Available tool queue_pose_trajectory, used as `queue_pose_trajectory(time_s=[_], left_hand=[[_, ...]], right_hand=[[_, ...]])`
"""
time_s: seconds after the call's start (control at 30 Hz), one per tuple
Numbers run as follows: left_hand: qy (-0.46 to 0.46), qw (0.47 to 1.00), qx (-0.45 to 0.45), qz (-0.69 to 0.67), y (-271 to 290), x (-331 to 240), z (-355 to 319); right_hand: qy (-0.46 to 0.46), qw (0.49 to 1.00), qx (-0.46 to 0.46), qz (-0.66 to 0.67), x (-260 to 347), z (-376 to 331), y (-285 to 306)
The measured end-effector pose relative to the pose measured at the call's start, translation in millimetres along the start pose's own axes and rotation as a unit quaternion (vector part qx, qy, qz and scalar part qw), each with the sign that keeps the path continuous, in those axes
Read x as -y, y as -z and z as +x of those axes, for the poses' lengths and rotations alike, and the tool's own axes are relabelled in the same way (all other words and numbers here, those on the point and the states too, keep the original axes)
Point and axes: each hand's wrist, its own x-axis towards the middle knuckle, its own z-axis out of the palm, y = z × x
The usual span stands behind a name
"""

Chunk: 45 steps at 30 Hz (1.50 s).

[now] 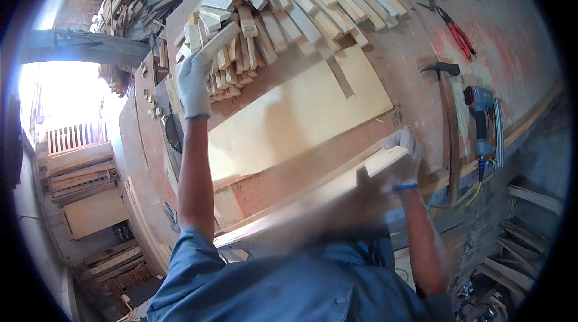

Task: The person assembles a wooden frame by placing small wooden strips into rectangular slots on a larger board and securing them with a pneumatic nail gun. The person repeatedly picks up strips, aligns them, and fastens them in place.

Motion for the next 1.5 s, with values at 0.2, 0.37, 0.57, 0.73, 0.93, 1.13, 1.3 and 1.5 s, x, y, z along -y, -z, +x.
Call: queue_pose_trajectory(time_s=[0.2, 0.37, 0.57, 0.73, 0.93, 1.13, 1.3, 1.5], left_hand=[[0.195, 0.906, 0.188, -0.326, 22, -46, -97], [0.209, 0.905, 0.271, -0.251, -5, -69, -173], [0.207, 0.9, 0.334, -0.189, -57, -88, -218], [0.187, 0.907, 0.35, -0.14, -80, -104, -235], [0.12, 0.929, 0.351, 0.001, -101, -148, -252], [0.084, 0.92, 0.372, 0.091, -116, -161, -268], [0.028, 0.902, 0.41, 0.133, -125, -164, -271], [-0.082, 0.889, 0.435, 0.117, -133, -157, -267]], right_hand=[[0.079, 0.982, -0.026, -0.171, -2, 4, 9], [0.139, 0.949, -0.035, -0.28, 2, -1, 2], [0.04, 0.992, -0.095, -0.078, -9, -2, -6], [-0.035, 0.988, -0.122, 0.082, 0, -4, -23], [0.003, 0.993, -0.117, 0.015, -4, 0, -27], [-0.11, 0.965, -0.13, 0.2, 30, -5, -27], [-0.025, 0.985, -0.171, 0.028, -21, 2, -38], [0.026, 0.959, -0.209, -0.188, -18, -2, -43]])
